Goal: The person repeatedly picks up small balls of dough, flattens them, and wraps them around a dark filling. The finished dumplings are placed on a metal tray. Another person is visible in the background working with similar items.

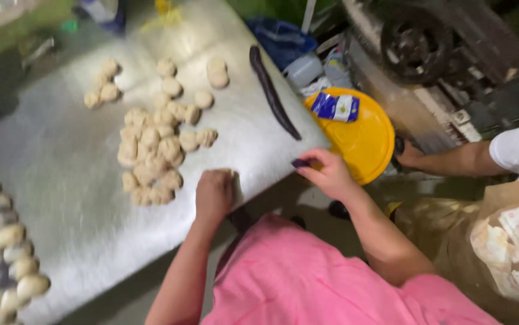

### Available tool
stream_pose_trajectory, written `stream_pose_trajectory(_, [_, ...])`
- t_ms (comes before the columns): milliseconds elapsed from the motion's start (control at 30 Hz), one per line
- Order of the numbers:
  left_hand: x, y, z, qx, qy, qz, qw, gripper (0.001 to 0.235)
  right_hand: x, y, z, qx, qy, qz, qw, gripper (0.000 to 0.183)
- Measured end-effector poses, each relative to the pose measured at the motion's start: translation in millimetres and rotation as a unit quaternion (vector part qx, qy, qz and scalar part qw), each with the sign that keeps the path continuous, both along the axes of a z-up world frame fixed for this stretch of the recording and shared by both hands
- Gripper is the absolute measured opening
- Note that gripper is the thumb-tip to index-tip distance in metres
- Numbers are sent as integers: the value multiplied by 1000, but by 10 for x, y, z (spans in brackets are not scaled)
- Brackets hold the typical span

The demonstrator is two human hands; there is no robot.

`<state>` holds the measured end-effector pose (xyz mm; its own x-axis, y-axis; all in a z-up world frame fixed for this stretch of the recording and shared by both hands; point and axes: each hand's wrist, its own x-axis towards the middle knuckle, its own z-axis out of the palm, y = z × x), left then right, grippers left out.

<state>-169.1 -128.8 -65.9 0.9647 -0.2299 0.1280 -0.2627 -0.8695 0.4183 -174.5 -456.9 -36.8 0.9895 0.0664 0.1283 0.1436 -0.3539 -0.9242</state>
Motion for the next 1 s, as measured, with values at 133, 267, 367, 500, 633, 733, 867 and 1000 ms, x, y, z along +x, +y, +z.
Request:
stream_pose_trajectory(133, [-278, -199, 633, -336, 122, 144, 923, 17, -13, 585, 165, 151, 32, 124, 980, 34])
stream_pose_trajectory(267, [-500, -384, 944, -645, 216, 111, 725, 25, 17, 1004, 295, 293, 70, 231, 925, 54])
stream_pose_trajectory(367, [-602, -376, 947, -747, 249, 51, 614, 34, -71, 1092, 297, 245, 38, 215, 945, 57])
stream_pose_trajectory(500, [-516, -187, 758, -666, 184, -17, 723, 54, -150, 1274, 428, 175, -42, 148, 973, 43])
stream_pose_trajectory(633, [-312, 177, 668, -442, 44, -64, 894, 39, -189, 1476, 709, 51, -68, 106, 991, 31])
stream_pose_trajectory(733, [-167, 373, 547, -330, -35, -87, 939, 40, -188, 1689, 793, -46, -97, 31, 994, 24])
stream_pose_trajectory(867, [23, 538, 645, -385, 34, -111, 915, 31, -148, 1893, 580, -39, -77, -34, 996, 19])
stream_pose_trajectory(1000, [16, 569, 448, -602, 291, -7, 744, 25, -209, 1766, 619, 78, 40, -138, 987, 15])
